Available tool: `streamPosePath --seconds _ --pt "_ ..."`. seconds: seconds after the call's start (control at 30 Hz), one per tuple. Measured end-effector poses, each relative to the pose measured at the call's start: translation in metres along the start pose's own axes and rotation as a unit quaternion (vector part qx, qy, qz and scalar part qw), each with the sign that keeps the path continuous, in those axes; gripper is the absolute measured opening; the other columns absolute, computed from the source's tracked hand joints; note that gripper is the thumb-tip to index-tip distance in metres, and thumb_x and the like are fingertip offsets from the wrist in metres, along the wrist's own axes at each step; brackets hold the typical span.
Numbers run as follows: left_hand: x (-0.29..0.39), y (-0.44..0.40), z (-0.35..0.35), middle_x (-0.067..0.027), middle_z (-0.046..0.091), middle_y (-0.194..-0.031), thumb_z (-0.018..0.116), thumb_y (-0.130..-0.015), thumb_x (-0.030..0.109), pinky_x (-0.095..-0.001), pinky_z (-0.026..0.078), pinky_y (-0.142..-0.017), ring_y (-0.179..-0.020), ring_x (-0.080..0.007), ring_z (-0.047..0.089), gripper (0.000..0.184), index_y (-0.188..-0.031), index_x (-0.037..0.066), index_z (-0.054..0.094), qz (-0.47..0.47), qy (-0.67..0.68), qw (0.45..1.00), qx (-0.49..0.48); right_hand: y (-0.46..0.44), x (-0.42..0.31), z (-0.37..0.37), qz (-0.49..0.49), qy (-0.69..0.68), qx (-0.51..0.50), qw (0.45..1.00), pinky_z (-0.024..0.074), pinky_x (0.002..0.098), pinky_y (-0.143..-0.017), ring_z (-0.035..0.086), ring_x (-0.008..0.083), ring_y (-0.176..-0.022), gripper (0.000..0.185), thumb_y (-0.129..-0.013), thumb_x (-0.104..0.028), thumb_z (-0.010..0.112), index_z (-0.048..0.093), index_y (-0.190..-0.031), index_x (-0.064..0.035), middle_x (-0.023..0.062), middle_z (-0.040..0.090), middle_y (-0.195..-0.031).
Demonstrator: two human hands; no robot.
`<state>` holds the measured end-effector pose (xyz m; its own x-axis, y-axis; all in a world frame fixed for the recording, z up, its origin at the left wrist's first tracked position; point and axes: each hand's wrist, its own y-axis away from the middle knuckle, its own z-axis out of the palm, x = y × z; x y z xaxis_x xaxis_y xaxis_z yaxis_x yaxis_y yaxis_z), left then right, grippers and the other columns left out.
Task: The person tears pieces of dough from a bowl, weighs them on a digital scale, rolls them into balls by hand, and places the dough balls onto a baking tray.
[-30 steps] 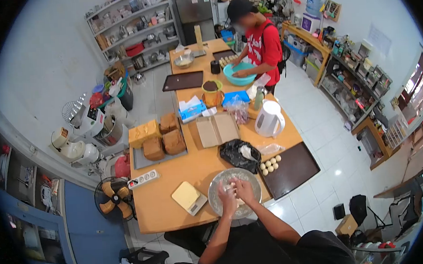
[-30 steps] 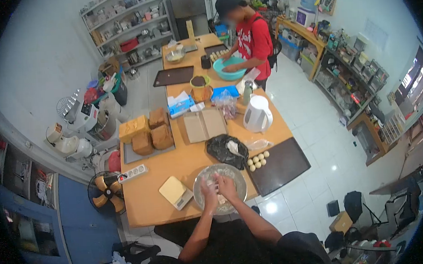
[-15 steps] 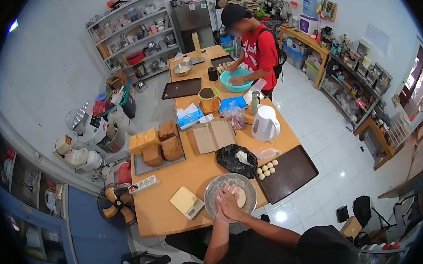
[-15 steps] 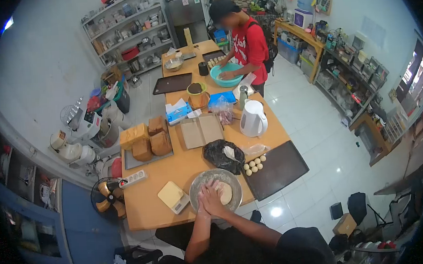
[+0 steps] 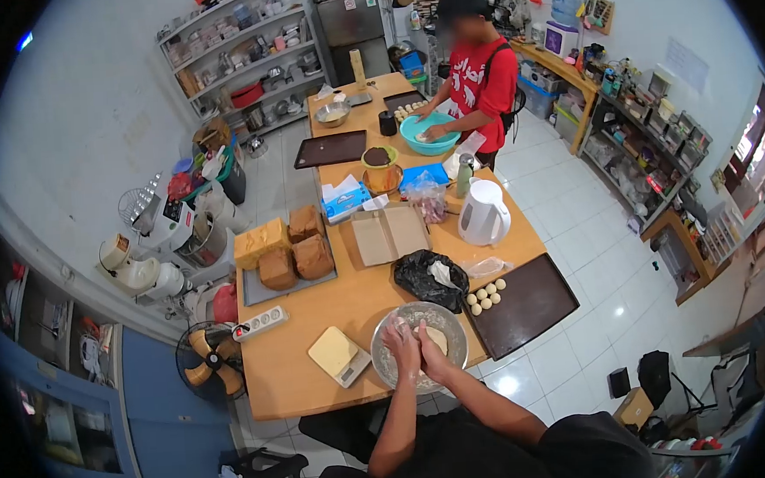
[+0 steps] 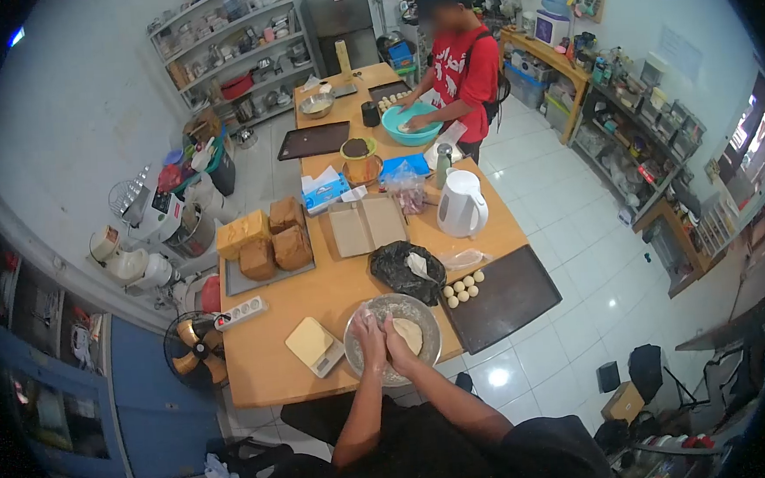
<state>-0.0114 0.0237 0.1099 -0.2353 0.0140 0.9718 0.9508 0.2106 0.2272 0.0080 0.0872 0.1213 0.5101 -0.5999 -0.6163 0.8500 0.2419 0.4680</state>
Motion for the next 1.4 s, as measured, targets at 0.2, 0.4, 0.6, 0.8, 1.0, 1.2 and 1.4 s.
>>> streamPosePath --seconds 0.2,0.4,0.6,0.8,1.0,1.2,1.4 --pt "0.008 0.035 0.027 -0.0135 0.029 -0.149 0.024 -0.1 0.046 -0.0371 0.019 -0.111 -0.137 -0.0265 0.025 0.062 -0.143 0.002 0.029 -0.074 0.173 0.976 -0.113 -0.005 -0.032 -0.009 -0.106 0.118 0.123 0.98 0.03 0.0333 -0.106 0.044 0.0224 -0.121 0.075 -0.094 -0.062 0.028 0.035 -0.141 -0.0042 0.0124 0.045 -0.136" --pt "0.013 0.018 0.0 -0.0138 0.026 -0.149 0.025 -0.098 0.054 -0.033 0.018 -0.112 -0.138 -0.0251 0.023 0.071 -0.145 0.001 0.025 -0.104 0.184 0.972 -0.103 -0.026 -0.011 -0.025 -0.155 0.251 0.061 0.954 0.0309 0.0345 -0.105 0.041 0.0253 -0.126 0.071 -0.097 -0.055 0.028 0.036 -0.138 0.003 0.0144 0.043 -0.138" --pt "0.014 -0.017 -0.001 -0.0139 0.028 -0.148 0.028 -0.098 0.054 -0.0344 0.022 -0.11 -0.135 -0.0239 0.029 0.073 -0.144 -0.002 0.026 -0.077 0.192 0.973 -0.104 -0.007 -0.021 0.012 -0.193 0.271 -0.047 0.942 0.0182 0.0331 -0.112 0.029 0.0278 -0.136 0.067 -0.1 -0.048 0.025 0.028 -0.142 0.005 0.017 0.035 -0.145" --pt "0.04 0.031 0.006 -0.0166 0.029 -0.148 0.025 -0.101 0.045 -0.0336 0.02 -0.112 -0.139 -0.0256 0.025 0.063 -0.143 -0.002 0.028 -0.067 0.227 0.962 -0.137 -0.036 -0.021 -0.007 -0.168 0.226 0.0 0.959 0.0113 0.0306 -0.113 0.019 0.0216 -0.14 0.067 -0.1 -0.05 0.021 0.021 -0.146 -0.0005 0.0125 0.023 -0.151" --pt "0.031 0.0 0.0 -0.0195 0.017 -0.152 0.03 -0.1 0.039 -0.0399 0.012 -0.114 -0.142 -0.0329 0.013 0.059 -0.146 0.002 0.021 0.159 -0.013 0.987 -0.035 -0.011 -0.015 0.025 -0.195 0.107 -0.067 0.973 0.0406 0.0306 -0.095 0.047 0.0177 -0.113 0.06 -0.1 -0.05 0.029 0.032 -0.14 -0.0062 0.0076 0.047 -0.127" --pt "0.051 0.02 -0.016 -0.0213 0.004 -0.154 0.031 -0.1 0.037 -0.0431 0.015 -0.113 -0.142 -0.0324 0.011 0.061 -0.148 0.005 0.011 0.088 -0.527 0.844 0.041 -0.018 -0.01 0.003 -0.039 0.035 -0.026 0.998 0.0464 0.0291 -0.081 0.058 0.016 -0.093 0.051 -0.1 -0.043 0.037 0.06 -0.113 0.0006 0.0097 0.063 -0.104" --pt "-0.016 0.008 -0.01 -0.0185 0.029 -0.145 0.027 -0.099 0.048 -0.0444 0.017 -0.111 -0.134 -0.0325 0.028 0.062 -0.145 0.006 0.024 0.099 0.139 0.984 0.047 -0.031 -0.01 -0.007 -0.112 0.214 0.156 0.958 0.0449 0.0277 -0.058 0.052 0.0117 -0.057 0.051 -0.096 -0.043 0.049 0.064 -0.071 -0.001 0.0018 0.057 -0.061"
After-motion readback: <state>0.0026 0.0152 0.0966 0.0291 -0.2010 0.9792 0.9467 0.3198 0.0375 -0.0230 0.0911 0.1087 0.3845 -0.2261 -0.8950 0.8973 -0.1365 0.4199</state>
